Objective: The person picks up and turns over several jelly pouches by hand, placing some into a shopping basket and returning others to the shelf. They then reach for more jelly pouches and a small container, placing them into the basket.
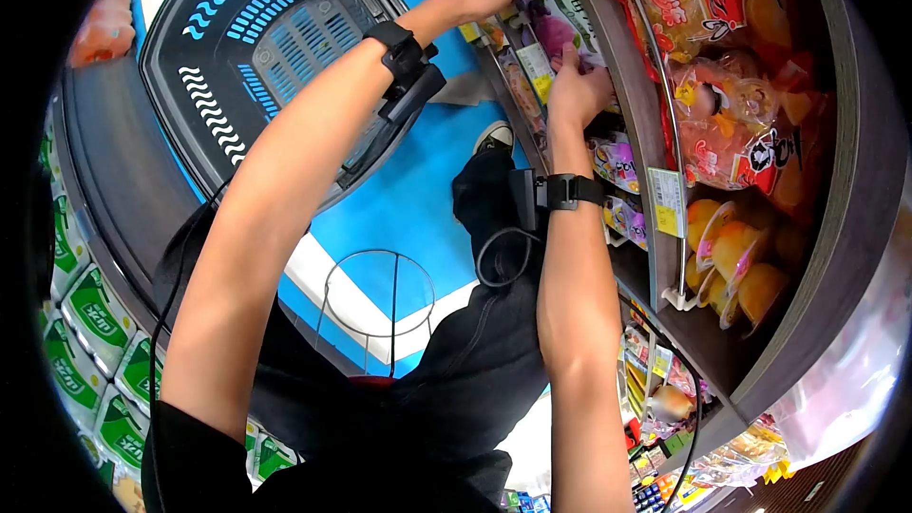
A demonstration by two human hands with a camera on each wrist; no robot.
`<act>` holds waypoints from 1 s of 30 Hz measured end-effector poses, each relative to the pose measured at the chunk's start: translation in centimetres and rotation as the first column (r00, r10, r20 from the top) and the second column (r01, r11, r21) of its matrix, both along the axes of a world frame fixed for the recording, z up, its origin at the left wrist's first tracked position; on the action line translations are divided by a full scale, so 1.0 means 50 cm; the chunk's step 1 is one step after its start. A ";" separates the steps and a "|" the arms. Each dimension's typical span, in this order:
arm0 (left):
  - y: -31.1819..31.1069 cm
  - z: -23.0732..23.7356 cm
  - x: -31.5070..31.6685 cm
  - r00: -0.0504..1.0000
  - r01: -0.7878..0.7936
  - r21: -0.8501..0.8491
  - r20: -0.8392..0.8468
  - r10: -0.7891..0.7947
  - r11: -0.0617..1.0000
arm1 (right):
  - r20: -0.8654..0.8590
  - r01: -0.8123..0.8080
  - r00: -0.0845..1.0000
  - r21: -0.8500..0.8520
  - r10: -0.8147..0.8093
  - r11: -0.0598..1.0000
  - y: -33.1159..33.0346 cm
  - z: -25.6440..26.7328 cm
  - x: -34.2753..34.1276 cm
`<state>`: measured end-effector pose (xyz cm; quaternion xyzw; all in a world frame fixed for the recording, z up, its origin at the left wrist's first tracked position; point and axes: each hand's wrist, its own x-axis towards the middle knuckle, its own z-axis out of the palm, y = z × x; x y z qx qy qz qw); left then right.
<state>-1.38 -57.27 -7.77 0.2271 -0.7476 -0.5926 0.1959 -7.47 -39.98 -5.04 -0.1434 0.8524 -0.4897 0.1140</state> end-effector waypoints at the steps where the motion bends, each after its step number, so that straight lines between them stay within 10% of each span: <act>1: -0.004 -0.006 0.002 0.999 0.034 -0.007 -0.001 -0.034 0.999 | 0.006 0.018 1.000 -0.054 -0.018 0.998 -0.005 -0.005 0.000; 7: -0.003 -0.009 0.017 0.996 0.081 -0.122 0.031 -0.078 0.989 | 0.005 -0.006 1.000 -0.160 0.006 0.987 -0.015 -0.023 -0.001; 14: 0.018 0.016 0.015 0.950 0.117 -0.330 0.313 -0.009 0.937 | -0.035 0.028 0.999 0.176 -0.022 0.984 -0.018 0.008 0.008; 21: 0.050 0.099 0.100 0.943 -0.285 -0.403 0.048 0.330 0.870 | -0.156 0.119 0.985 0.342 -0.069 0.932 -0.014 0.076 0.063; 24: 0.037 0.145 0.206 0.977 -0.164 -0.497 0.038 0.210 0.852 | -0.089 0.092 0.994 0.430 -0.060 0.898 0.022 0.049 0.059; 30: 0.093 0.375 0.477 0.977 0.059 0.177 0.194 -0.094 0.982 | 0.266 -0.431 0.880 0.098 0.394 0.897 0.055 0.148 0.189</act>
